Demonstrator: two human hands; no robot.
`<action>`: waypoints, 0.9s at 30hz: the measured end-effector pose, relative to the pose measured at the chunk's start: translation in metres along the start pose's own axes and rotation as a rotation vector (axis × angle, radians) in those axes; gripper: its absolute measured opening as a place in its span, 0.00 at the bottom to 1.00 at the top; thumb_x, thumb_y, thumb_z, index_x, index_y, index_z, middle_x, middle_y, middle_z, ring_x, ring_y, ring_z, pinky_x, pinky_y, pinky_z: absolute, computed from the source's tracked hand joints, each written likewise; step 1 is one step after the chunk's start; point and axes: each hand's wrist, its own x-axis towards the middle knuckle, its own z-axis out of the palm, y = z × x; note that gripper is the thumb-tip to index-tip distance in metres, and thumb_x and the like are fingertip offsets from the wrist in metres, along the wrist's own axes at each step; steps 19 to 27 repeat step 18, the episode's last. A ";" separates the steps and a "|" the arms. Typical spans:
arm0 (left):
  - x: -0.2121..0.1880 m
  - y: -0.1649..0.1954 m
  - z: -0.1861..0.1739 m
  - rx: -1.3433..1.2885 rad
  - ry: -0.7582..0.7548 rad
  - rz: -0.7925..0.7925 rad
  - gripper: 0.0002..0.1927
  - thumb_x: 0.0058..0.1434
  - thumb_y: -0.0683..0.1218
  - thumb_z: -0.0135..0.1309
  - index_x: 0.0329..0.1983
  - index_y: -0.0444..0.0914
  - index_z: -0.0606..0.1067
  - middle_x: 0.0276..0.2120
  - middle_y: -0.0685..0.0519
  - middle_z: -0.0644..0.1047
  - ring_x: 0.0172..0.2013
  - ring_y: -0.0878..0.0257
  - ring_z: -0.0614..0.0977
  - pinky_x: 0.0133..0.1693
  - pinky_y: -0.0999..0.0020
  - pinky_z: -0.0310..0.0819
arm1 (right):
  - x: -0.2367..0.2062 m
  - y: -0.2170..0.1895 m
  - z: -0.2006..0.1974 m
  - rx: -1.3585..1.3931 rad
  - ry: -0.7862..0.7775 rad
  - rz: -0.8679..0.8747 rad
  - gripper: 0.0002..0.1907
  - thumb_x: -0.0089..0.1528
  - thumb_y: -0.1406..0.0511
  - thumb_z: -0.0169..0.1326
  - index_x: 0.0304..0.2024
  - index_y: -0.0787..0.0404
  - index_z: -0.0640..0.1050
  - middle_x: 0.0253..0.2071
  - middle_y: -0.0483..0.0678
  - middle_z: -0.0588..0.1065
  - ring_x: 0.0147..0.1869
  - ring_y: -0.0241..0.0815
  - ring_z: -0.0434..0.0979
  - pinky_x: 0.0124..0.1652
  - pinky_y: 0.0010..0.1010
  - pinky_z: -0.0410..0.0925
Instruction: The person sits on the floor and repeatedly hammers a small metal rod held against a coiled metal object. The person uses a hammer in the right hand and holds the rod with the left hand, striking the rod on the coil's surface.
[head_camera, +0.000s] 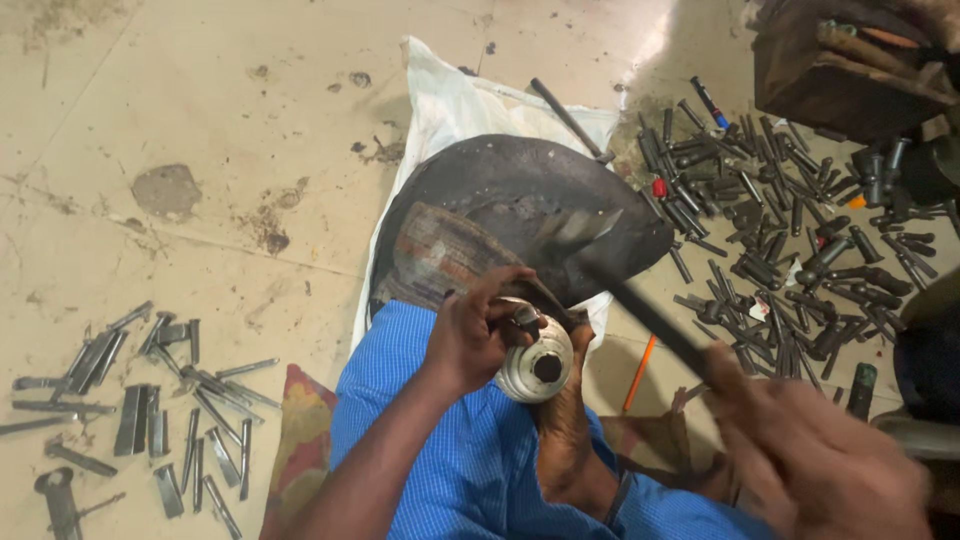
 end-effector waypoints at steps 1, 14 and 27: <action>0.005 0.002 -0.002 0.027 -0.019 -0.055 0.37 0.51 0.38 0.67 0.64 0.45 0.68 0.40 0.54 0.86 0.44 0.60 0.89 0.42 0.67 0.85 | 0.004 0.000 0.001 0.006 0.006 -0.051 0.32 0.57 0.63 0.59 0.66 0.48 0.74 0.39 0.41 0.82 0.40 0.32 0.82 0.38 0.28 0.78; 0.026 0.024 -0.007 0.040 -0.208 -0.226 0.35 0.51 0.33 0.62 0.62 0.47 0.70 0.45 0.52 0.85 0.49 0.62 0.87 0.45 0.68 0.85 | 0.003 0.012 0.011 0.056 0.059 0.210 0.26 0.60 0.65 0.59 0.63 0.51 0.80 0.32 0.46 0.80 0.33 0.38 0.80 0.35 0.35 0.75; 0.026 0.025 -0.010 0.058 -0.236 -0.200 0.33 0.54 0.31 0.56 0.62 0.47 0.71 0.45 0.52 0.86 0.48 0.62 0.89 0.46 0.69 0.86 | -0.011 0.020 0.032 0.133 0.191 0.062 0.17 0.63 0.63 0.57 0.55 0.51 0.80 0.35 0.46 0.81 0.34 0.36 0.81 0.35 0.30 0.76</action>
